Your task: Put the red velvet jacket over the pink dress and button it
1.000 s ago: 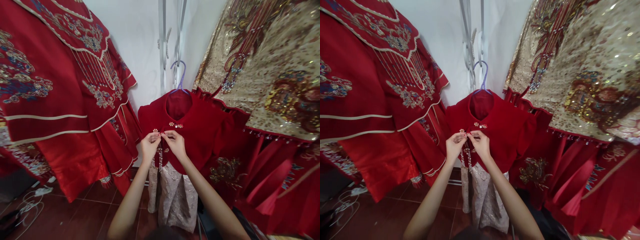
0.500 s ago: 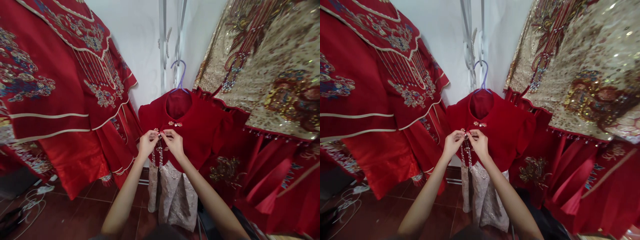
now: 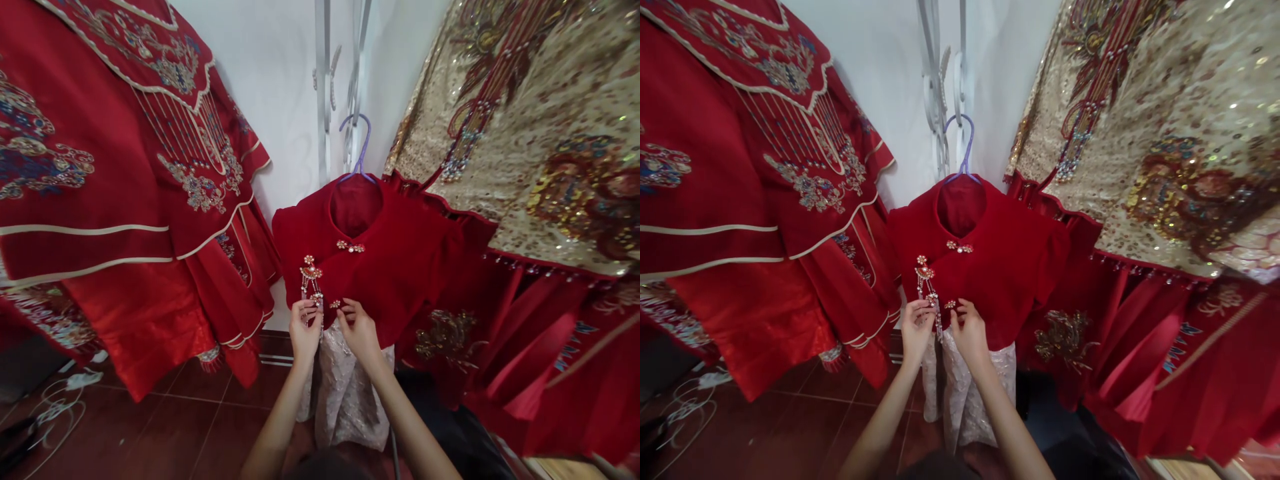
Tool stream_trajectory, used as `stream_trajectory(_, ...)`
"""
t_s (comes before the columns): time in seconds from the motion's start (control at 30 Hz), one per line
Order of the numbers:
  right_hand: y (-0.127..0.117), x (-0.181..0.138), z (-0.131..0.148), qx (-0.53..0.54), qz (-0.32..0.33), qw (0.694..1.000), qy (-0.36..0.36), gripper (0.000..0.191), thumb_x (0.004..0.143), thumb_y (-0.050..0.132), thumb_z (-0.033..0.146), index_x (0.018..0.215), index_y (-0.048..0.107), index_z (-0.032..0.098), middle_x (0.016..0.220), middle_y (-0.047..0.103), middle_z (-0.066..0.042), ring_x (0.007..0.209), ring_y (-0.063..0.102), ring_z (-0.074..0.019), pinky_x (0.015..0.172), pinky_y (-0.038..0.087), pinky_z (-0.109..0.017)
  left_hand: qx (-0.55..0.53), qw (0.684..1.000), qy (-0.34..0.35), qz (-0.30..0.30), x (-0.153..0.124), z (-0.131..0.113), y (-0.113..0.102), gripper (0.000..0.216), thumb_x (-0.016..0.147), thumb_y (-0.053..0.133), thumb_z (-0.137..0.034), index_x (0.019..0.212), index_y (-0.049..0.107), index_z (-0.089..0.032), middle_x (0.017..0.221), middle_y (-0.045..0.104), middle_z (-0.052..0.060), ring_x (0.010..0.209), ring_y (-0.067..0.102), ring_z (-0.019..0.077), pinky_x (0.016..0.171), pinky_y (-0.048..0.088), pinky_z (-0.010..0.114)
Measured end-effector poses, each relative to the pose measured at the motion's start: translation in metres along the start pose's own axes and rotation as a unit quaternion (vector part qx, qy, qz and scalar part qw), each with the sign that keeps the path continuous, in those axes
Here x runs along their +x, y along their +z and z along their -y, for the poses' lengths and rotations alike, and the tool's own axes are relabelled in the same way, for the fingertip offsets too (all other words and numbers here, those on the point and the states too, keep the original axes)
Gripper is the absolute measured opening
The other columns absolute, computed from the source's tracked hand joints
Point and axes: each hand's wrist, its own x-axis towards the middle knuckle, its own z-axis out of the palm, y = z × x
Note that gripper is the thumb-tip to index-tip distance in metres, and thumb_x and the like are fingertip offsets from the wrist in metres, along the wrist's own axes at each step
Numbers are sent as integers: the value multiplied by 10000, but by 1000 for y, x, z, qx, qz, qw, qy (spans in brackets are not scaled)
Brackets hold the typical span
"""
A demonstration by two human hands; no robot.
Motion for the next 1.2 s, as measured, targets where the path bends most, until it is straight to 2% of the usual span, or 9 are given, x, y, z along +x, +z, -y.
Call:
stream_trajectory(0.13, 13, 3, 2, 22, 1, 1000, 1, 311, 825, 568, 405, 1001, 563, 149, 824, 677, -85, 652, 661, -183, 613, 553, -311, 0, 1000, -14, -5, 6, -5, 4, 262, 719, 716, -247, 893, 534, -175, 855, 632, 29, 741, 647, 128, 707, 541, 265)
stream_trajectory(0.3, 15, 3, 8, 76, -40, 996, 9, 303, 800, 626, 484, 828, 569, 188, 796, 661, -59, 696, 651, -172, 618, 564, -286, 34, 999, -7, -2, 11, -13, 4, 211, 716, 699, -216, 860, 551, -170, 785, 644, 22, 711, 649, 131, 682, 536, 254)
stream_trajectory(0.43, 15, 0, 9, 135, -62, 989, 10, 292, 793, 648, 473, 799, 592, 187, 818, 663, -51, 784, 664, -173, 735, 587, -305, 41, 999, 2, 6, 10, -16, 0, 150, 700, 651, -167, 840, 600, -163, 771, 664, 26, 707, 657, 135, 699, 542, 260)
stream_trajectory(0.53, 14, -1, 7, 168, -43, 985, 23, 279, 760, 690, 444, 754, 585, 186, 791, 669, -40, 771, 675, -170, 762, 588, -312, 10, 1000, -24, 12, 11, -16, -2, 134, 690, 638, -192, 818, 650, -153, 803, 703, 50, 729, 679, 153, 733, 553, 285)
stream_trajectory(0.67, 12, 2, 6, 184, -5, 982, 41, 279, 725, 728, 403, 849, 618, 180, 768, 686, -36, 740, 683, -170, 720, 585, -298, -44, 995, -87, 12, 14, -10, -4, 191, 683, 661, -267, 815, 697, -135, 834, 739, 79, 765, 700, 183, 809, 554, 335)
stream_trajectory(0.77, 13, 7, 7, 187, 30, 981, 36, 310, 732, 722, 398, 931, 636, 176, 788, 701, -42, 749, 689, -171, 726, 582, -297, -58, 992, -113, 12, 17, -6, -6, 228, 659, 691, -290, 821, 707, -130, 813, 743, 77, 748, 700, 189, 797, 559, 340)
stream_trajectory(1.0, 20, 15, 14, 175, 12, 984, 31, 301, 767, 679, 433, 913, 655, 170, 822, 717, -63, 779, 698, -188, 735, 589, -325, -68, 992, -96, 34, 18, -6, -8, 223, 657, 713, -293, 821, 694, -142, 808, 737, 67, 757, 696, 173, 804, 557, 331)
stream_trajectory(1.2, 22, 12, 17, 186, 15, 982, 25, 314, 767, 679, 452, 910, 642, 175, 856, 717, -68, 816, 698, -189, 768, 592, -338, -58, 994, -86, 46, 17, -5, -10, 243, 625, 746, -243, 832, 685, -132, 760, 727, 63, 720, 690, 162, 740, 562, 299)
